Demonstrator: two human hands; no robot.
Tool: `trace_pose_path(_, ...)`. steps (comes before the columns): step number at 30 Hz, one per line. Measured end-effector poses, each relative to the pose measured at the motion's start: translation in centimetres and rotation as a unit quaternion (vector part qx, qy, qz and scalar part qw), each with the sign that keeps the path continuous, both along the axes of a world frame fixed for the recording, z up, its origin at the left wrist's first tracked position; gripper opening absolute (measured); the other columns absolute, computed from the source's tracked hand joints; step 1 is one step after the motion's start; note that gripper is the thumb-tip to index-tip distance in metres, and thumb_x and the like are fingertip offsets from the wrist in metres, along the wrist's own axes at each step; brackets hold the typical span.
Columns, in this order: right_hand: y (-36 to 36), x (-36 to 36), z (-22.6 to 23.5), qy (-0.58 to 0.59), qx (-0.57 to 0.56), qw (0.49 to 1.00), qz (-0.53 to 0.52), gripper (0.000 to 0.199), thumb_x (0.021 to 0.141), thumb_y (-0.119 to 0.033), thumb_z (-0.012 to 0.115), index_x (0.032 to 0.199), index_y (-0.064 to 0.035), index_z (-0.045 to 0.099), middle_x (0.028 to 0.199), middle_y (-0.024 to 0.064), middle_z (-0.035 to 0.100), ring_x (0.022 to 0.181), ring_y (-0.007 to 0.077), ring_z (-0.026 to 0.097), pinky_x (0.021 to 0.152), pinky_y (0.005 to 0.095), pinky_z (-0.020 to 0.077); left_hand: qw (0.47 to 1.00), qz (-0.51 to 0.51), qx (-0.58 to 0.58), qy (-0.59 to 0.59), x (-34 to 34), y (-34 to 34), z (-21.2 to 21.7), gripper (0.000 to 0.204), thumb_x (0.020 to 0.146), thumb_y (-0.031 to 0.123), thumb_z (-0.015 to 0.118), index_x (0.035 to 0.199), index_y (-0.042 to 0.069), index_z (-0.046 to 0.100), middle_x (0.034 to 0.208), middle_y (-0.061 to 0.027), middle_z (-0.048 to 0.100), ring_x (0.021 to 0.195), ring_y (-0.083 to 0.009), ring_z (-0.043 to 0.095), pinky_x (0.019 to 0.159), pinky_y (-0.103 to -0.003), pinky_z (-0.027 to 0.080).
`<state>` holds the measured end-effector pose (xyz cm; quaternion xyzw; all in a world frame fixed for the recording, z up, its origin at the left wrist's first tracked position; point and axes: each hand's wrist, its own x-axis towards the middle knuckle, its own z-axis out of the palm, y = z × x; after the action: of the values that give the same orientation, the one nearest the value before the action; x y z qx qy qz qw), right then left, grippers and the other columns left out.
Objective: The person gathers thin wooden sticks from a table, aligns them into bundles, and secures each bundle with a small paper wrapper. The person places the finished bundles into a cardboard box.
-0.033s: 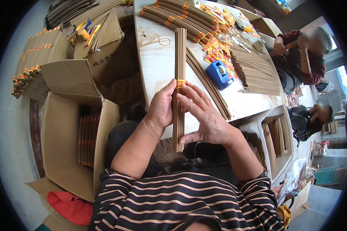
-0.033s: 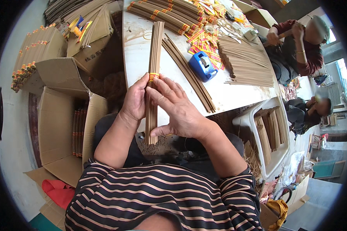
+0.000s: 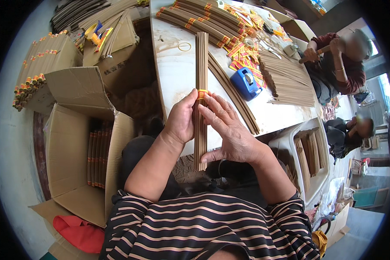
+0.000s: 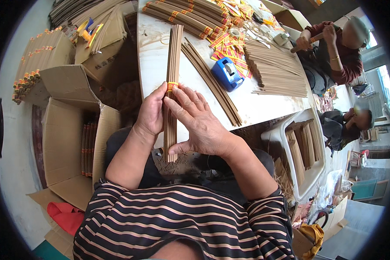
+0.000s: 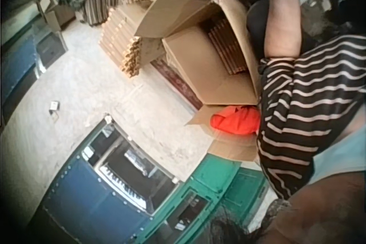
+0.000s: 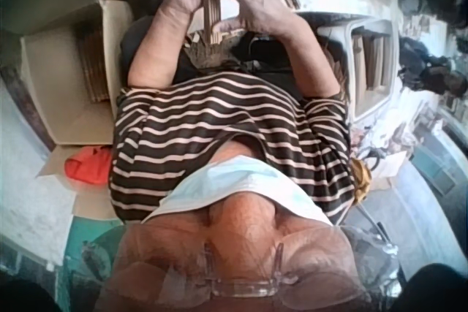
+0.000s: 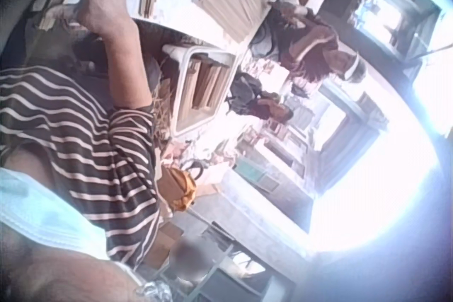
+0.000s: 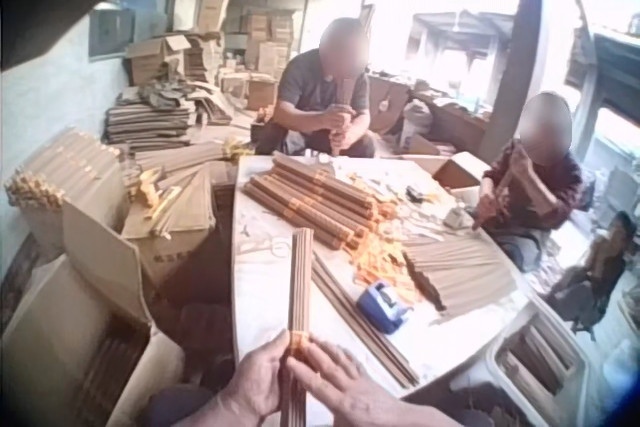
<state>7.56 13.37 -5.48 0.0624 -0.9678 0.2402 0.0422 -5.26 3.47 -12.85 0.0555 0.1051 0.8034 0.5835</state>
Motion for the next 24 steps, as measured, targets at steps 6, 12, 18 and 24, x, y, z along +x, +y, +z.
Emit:
trace_pose_path(6, -0.6, 0.6, 0.4, -0.047, 0.029, 0.998, 0.007, 0.120, 0.049, -0.064, 0.072, 0.141, -0.0096, 0.019, 0.144, 0.0251, 0.013, 0.134, 0.0406, 0.009, 0.107, 0.0513, 0.0113, 0.999, -0.030, -0.020, -0.027, -0.3, -0.2, -0.6, 0.031, 0.096, 0.027, 0.036, 0.103, 0.001, 0.051, 0.098, -0.0103, 0.057, 0.089, -0.0178, 0.057, 0.082, -0.030, 0.047)
trace_pose_path(12, -1.5, 0.6, -0.2, -0.060, 0.060, 0.996, -0.001, 0.120, 0.048, -0.063, 0.073, 0.142, -0.0163, 0.016, 0.143, 0.0266, 0.013, 0.134, 0.0410, 0.008, 0.106, 0.0560, 0.0103, 0.999, 0.015, -0.048, 0.004, 0.5, -0.3, -0.5, 0.030, 0.096, 0.029, 0.037, 0.100, 0.003, 0.051, 0.094, -0.0081, 0.057, 0.085, -0.0162, 0.057, 0.077, -0.030, 0.049)
trace_pose_path(18, -1.3, 1.2, 0.6, -0.036, -0.012, 0.999, 0.002, 0.120, 0.049, -0.056, 0.077, 0.142, -0.0119, 0.016, 0.143, 0.0249, 0.014, 0.134, 0.0405, 0.009, 0.107, 0.0521, 0.0124, 0.992, 0.056, -0.099, 0.046, 0.9, -0.2, 0.5, 0.033, 0.095, 0.033, 0.041, 0.098, 0.002, 0.052, 0.086, -0.0066, 0.057, 0.074, -0.0134, 0.057, 0.065, -0.025, 0.050)
trace_pose_path(24, -2.2, 1.2, -1.5, -0.086, -0.674, 0.723, -0.121, 0.090, 0.073, -0.028, 0.073, 0.136, 0.0056, 0.018, 0.126, 0.0214, 0.039, 0.120, 0.0264, 0.040, 0.099, 0.0356, 0.0340, 0.997, 0.065, 0.018, 0.035, 1.2, -0.4, 1.7, 0.036, 0.093, 0.036, 0.046, 0.099, 0.001, 0.050, 0.084, -0.0105, 0.053, 0.067, -0.0169, 0.051, 0.061, -0.029, 0.045)
